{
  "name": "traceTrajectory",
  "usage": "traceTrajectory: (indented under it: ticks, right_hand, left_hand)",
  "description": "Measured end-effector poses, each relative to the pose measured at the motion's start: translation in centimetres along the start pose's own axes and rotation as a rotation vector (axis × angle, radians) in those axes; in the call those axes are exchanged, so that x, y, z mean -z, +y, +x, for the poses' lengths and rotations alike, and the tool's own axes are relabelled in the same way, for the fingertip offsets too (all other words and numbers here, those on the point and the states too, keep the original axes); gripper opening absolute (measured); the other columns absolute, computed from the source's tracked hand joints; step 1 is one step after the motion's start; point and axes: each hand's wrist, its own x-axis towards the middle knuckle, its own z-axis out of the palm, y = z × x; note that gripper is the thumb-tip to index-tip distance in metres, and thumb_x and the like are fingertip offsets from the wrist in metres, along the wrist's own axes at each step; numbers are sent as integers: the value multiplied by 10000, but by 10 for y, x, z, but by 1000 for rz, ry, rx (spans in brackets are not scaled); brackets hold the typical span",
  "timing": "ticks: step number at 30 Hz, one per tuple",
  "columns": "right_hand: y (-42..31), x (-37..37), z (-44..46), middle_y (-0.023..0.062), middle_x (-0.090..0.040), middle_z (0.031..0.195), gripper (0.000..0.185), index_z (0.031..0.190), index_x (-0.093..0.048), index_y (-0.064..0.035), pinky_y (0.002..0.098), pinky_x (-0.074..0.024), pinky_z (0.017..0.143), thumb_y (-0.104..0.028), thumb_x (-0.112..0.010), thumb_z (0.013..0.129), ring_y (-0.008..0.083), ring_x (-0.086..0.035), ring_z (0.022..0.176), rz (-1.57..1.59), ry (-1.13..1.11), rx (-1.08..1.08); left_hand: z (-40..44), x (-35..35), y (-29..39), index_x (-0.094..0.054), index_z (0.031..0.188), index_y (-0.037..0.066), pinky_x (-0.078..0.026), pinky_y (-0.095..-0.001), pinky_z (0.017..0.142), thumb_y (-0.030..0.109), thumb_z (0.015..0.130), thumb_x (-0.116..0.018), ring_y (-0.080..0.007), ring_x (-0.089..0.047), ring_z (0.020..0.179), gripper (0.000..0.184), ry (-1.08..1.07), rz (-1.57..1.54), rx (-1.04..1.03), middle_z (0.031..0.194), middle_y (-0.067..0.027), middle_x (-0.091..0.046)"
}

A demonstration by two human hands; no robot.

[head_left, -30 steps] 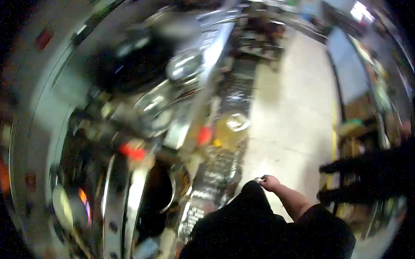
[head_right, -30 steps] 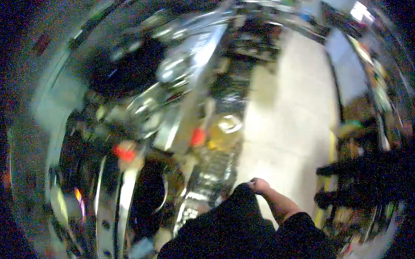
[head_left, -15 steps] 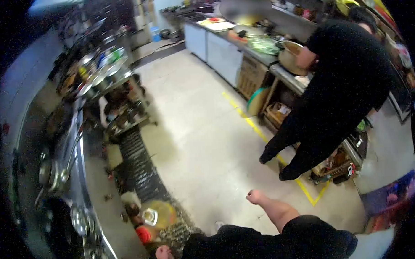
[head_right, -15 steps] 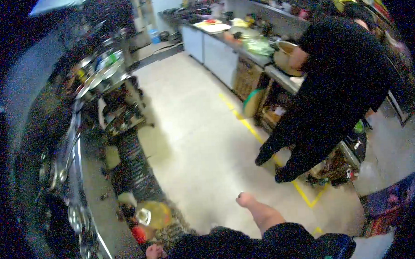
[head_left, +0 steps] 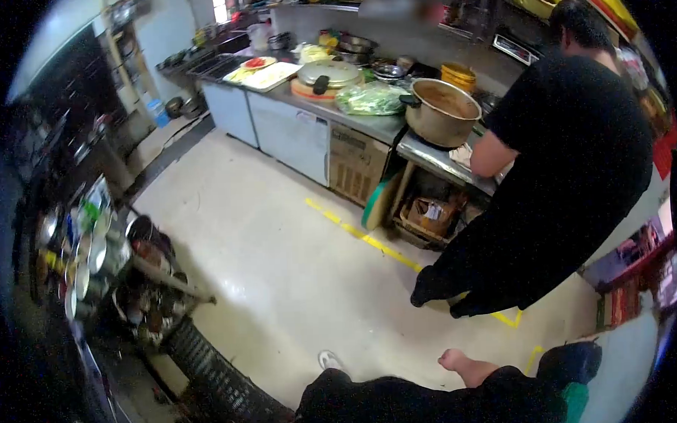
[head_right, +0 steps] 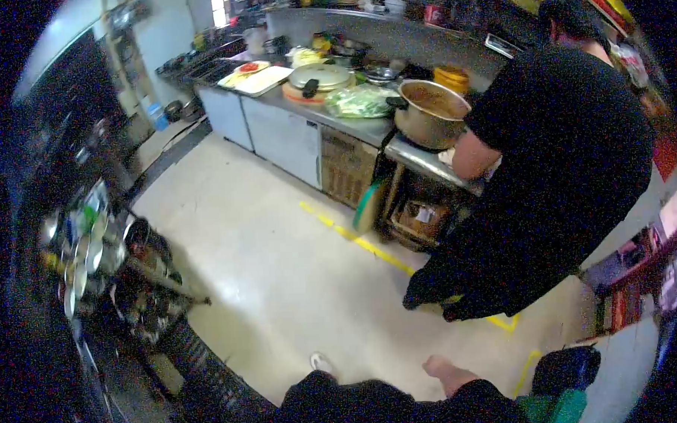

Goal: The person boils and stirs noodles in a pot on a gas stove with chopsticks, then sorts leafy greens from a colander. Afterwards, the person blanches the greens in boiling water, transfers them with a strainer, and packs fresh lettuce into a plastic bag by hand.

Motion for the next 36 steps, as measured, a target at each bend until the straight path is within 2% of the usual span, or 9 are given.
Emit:
traceTrajectory:
  ticks: [6,10,12,15,19,22,25,29,36]
  right_hand:
    - [-99,91,67,168,-645,868,327,854,-653,-63,433,-472,736,-336,-485,792,341,-599,816,417,130,-116]
    - [-140,151,121,172,-629,761,288,806,-656,-73,425,-463,687,-305,-485,800,337,-585,745,244,-132,-113]
    - [-110,134,199,169,-592,738,251,840,-661,-74,411,-439,647,-239,-472,849,323,-542,700,546,-151,296]
    - [-171,245,252,179,-610,794,269,875,-657,-52,413,-453,691,-250,-480,831,330,-567,762,258,-186,-118]
    - [-282,415,392,191,-634,870,312,923,-650,-23,417,-473,749,-265,-491,807,339,-600,846,210,-49,-102]
    - [-429,547,544,200,-643,886,332,949,-653,-28,413,-482,804,-276,-500,790,355,-612,878,105,208,147]
    - [-611,703,614,183,-655,904,331,947,-654,-33,396,-502,757,-297,-533,788,297,-637,849,252,315,376]
    - [-807,812,672,149,-668,862,275,1003,-640,-49,375,-508,681,-225,-540,816,247,-645,770,623,583,664]
    - [-942,815,692,170,-640,981,464,1062,-636,-94,433,-479,814,-428,-588,744,325,-604,915,-150,50,694]
  left_hand:
    - [165,159,215,-517,789,41,-377,-368,437,210,859,-535,-204,-473,521,184,-449,-826,-192,762,-60,-543]
    - [239,221,434,-500,894,58,-353,-298,394,173,900,-493,-157,-461,497,115,-26,-526,-280,730,-38,-543]
    - [282,243,540,-504,916,60,-334,-258,376,200,909,-501,-126,-460,485,140,-69,-501,-430,711,-39,-552]
    - [294,250,647,-542,947,59,-349,-239,388,257,923,-512,-96,-462,488,202,-5,-572,-561,687,-36,-556]
    - [313,268,648,-613,1029,9,-481,-289,688,244,829,-641,-157,-593,764,310,43,-90,-689,873,-58,-646]
    - [311,298,618,-595,1011,-30,-504,-313,716,266,889,-575,-180,-615,805,321,269,-44,-355,945,-124,-641]
    - [326,321,568,-588,924,75,-445,-334,531,261,841,-594,-188,-553,651,204,333,-958,148,702,-55,-559]
    - [367,373,567,-574,959,80,-449,-332,553,258,837,-599,-189,-556,664,217,385,-1035,318,728,-61,-566]
    - [534,527,700,-551,1020,87,-457,-329,591,252,831,-606,-191,-562,688,257,167,-448,30,773,-73,-579]
